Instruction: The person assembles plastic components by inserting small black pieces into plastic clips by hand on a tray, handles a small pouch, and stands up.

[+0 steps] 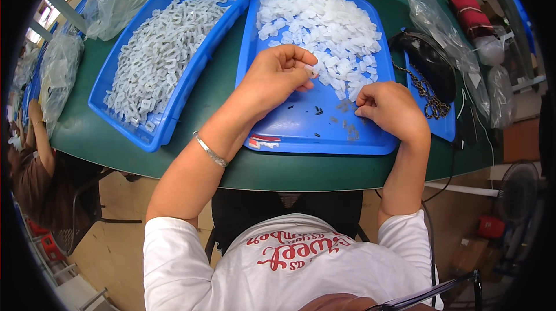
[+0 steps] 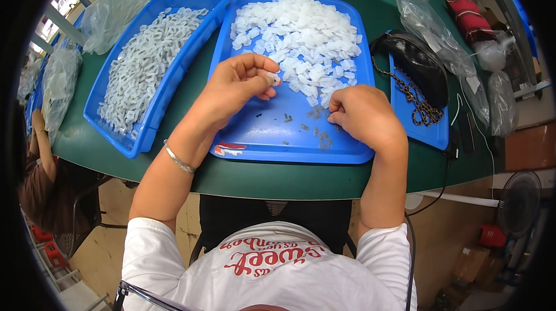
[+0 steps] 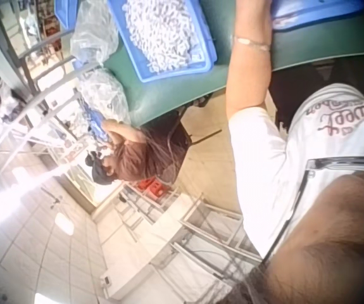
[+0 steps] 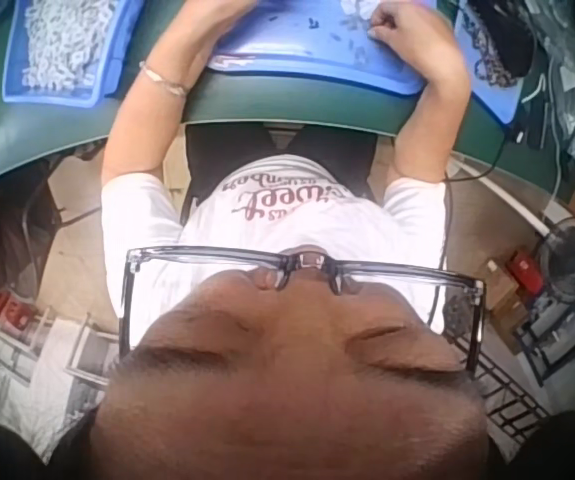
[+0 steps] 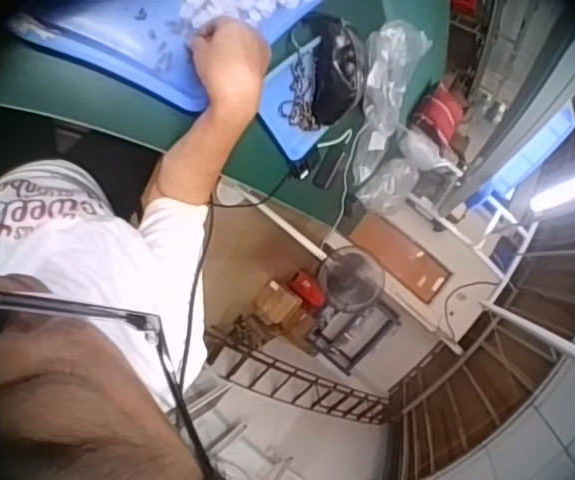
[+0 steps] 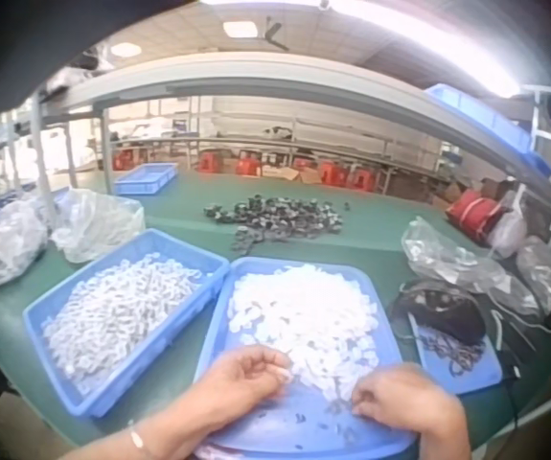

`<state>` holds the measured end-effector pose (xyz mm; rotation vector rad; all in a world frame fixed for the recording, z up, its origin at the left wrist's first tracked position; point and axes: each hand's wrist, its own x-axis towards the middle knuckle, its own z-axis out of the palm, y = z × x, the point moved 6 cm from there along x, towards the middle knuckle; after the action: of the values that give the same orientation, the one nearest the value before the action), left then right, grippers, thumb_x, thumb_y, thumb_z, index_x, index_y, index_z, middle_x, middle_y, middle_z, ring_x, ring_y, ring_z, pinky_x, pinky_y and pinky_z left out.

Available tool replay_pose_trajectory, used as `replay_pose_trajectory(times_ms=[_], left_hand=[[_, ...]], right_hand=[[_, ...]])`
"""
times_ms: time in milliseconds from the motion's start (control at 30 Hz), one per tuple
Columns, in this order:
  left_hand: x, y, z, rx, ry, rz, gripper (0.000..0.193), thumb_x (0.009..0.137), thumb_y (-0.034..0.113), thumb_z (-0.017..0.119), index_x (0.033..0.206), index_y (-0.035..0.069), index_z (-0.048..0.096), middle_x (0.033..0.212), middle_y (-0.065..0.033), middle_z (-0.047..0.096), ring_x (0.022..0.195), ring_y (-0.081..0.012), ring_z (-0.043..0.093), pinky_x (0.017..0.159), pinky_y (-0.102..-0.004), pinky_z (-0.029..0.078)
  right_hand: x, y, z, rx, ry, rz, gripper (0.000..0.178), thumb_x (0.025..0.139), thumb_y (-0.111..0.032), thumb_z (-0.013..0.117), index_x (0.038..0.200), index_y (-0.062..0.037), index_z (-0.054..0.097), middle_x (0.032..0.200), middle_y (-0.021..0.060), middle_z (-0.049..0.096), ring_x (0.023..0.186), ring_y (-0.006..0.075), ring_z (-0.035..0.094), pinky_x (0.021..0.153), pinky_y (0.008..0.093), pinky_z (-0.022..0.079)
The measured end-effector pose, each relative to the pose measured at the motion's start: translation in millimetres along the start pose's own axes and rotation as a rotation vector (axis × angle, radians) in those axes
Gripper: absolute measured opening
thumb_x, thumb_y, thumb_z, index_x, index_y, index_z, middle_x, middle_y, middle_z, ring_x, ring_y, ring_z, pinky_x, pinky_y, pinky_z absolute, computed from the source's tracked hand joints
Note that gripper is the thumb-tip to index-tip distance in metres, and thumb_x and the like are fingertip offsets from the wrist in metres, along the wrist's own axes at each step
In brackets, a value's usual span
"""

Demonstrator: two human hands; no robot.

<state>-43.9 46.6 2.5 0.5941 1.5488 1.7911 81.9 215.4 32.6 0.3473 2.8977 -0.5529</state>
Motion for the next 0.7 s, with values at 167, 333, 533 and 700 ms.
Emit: replay_pose_trajectory(times_ms=[167, 333, 533, 700], left_hand=[[-1.1, -2.8, 4.9, -0.037, -0.077, -0.042, 0.021, 0.088, 0.001, 0.064, 0.107, -0.006, 0.062, 0.09, -0.009, 0.066, 0.08, -0.014, 0.068, 0.071, -0.0231, 0.054], [-0.7, -6.6, 2.9, -0.031, -0.093, -0.064, 0.021, 0.089, 0.002, 0.066, 0.108, -0.004, 0.062, 0.092, -0.0081, 0.067, 0.081, -0.0134, 0.068, 0.072, -0.0234, 0.054], [-0.4, -7.2, 3.2, -0.006, -0.096, -0.066, 0.021, 0.089, 0.003, 0.067, 0.109, -0.002, 0.062, 0.093, -0.0071, 0.067, 0.08, -0.0129, 0.067, 0.073, -0.0243, 0.054], [0.0, -8.3, 2.2, 0.025, -0.076, -0.051, 0.02, 0.09, 0.003, 0.066, 0.109, -0.002, 0.062, 0.093, -0.0065, 0.067, 0.08, -0.0119, 0.065, 0.073, -0.0246, 0.054]], right_hand=[[3.4, -7.2, 6.9, -0.039, -0.035, -0.02, 0.011, 0.076, -0.015, 0.074, 0.08, -0.005, 0.069, 0.077, 0.0129, 0.068, 0.075, 0.0319, 0.065, 0.069, 0.0407, 0.049], [3.9, -30.7, 16.9, -0.075, -0.006, -0.319, 0.012, 0.082, -0.014, 0.068, 0.079, -0.003, 0.064, 0.077, 0.0149, 0.065, 0.076, 0.0356, 0.064, 0.068, 0.043, 0.049], [4.6, -36.1, 18.0, -0.081, 0.065, -0.37, 0.013, 0.086, -0.014, 0.064, 0.082, -0.0018, 0.063, 0.084, 0.0161, 0.065, 0.079, 0.0364, 0.063, 0.07, 0.0444, 0.05], [6.2, -39.6, 14.1, -0.035, 0.129, -0.384, 0.011, 0.084, -0.012, 0.067, 0.083, -0.002, 0.063, 0.083, 0.0151, 0.065, 0.077, 0.0347, 0.063, 0.069, 0.0424, 0.049]])
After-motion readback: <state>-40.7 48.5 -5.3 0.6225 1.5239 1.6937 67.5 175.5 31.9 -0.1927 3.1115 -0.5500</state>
